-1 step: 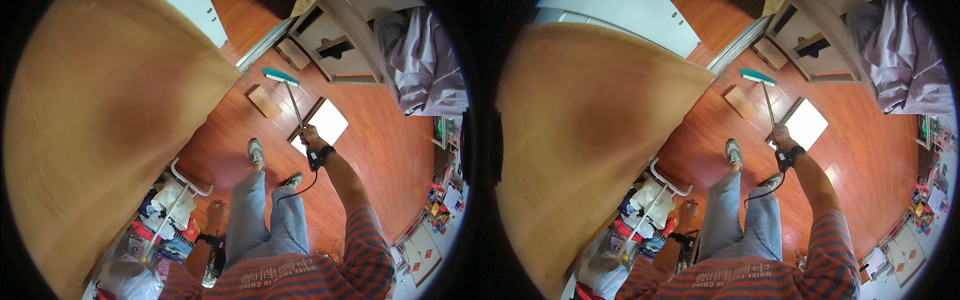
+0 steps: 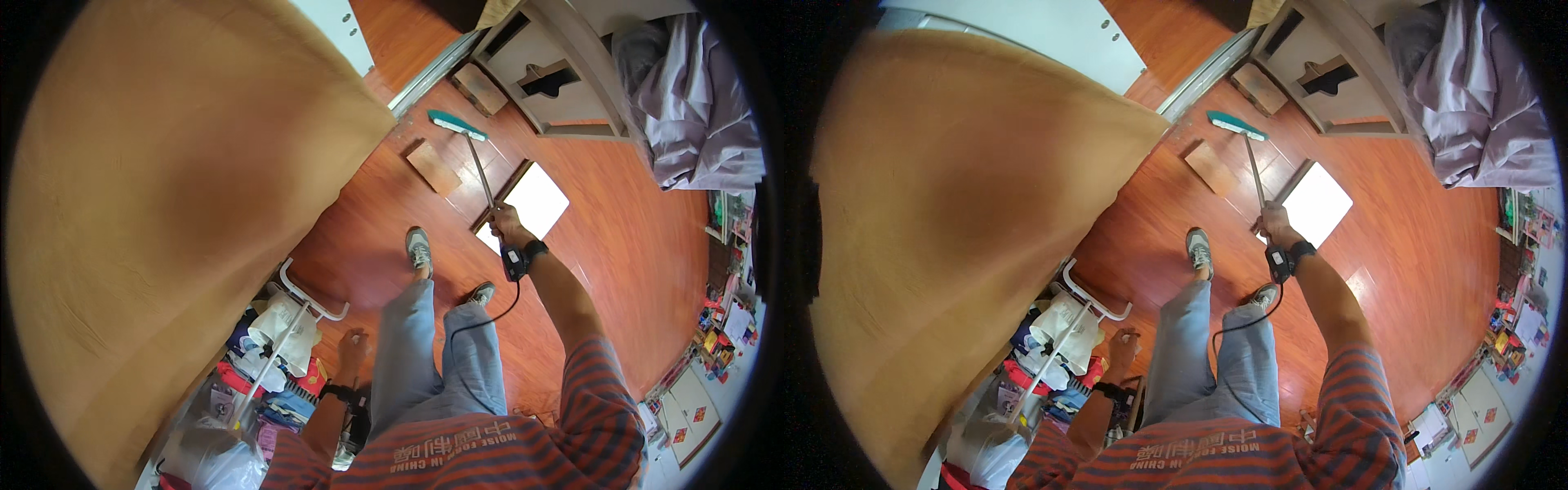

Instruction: The person moves a white board and bricks from a corner, wipes the floor and the board with a cloth, and sweeps the area with a broom.

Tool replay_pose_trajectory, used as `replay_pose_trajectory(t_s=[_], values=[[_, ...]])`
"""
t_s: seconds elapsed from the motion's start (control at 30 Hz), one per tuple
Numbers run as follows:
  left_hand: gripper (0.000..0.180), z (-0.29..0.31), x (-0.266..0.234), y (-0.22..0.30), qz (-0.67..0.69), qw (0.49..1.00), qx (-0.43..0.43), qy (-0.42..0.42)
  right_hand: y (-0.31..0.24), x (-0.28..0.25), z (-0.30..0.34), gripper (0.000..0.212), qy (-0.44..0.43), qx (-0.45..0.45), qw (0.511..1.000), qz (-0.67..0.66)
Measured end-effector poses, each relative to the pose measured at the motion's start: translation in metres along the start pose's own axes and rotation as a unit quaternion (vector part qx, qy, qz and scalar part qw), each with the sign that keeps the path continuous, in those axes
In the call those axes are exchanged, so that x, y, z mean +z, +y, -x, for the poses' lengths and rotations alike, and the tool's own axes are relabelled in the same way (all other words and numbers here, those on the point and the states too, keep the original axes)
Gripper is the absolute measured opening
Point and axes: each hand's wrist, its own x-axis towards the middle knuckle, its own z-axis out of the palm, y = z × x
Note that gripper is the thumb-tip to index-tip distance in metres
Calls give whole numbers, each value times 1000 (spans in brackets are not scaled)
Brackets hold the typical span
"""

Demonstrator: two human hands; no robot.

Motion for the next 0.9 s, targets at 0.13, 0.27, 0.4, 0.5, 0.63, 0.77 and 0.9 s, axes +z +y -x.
replay_pose_trajectory(t_s=[0.13,0.27,0.4,0.5,0.63,0.77,0.9], values=[[24,9,-9,-7,35,999,-42,-3,1,18,-4,43,57,-74,995,-23],[23,18,0,-7,61,996,-59,-5,-14,28,-82,29,59,-122,990,-24],[22,30,8,-28,106,992,-66,-15,-11,65,-91,14,134,-98,943,289],[19,40,5,-73,57,998,7,38,-6,82,-46,19,18,-138,888,439],[20,59,24,-38,135,987,-79,29,-7,20,-11,20,-82,-183,924,327],[18,77,36,-35,158,983,-71,53,-32,-20,-16,10,-36,-170,908,382],[23,88,56,-14,164,979,-123,-4,-80,-45,-69,4,-91,-256,749,604]])
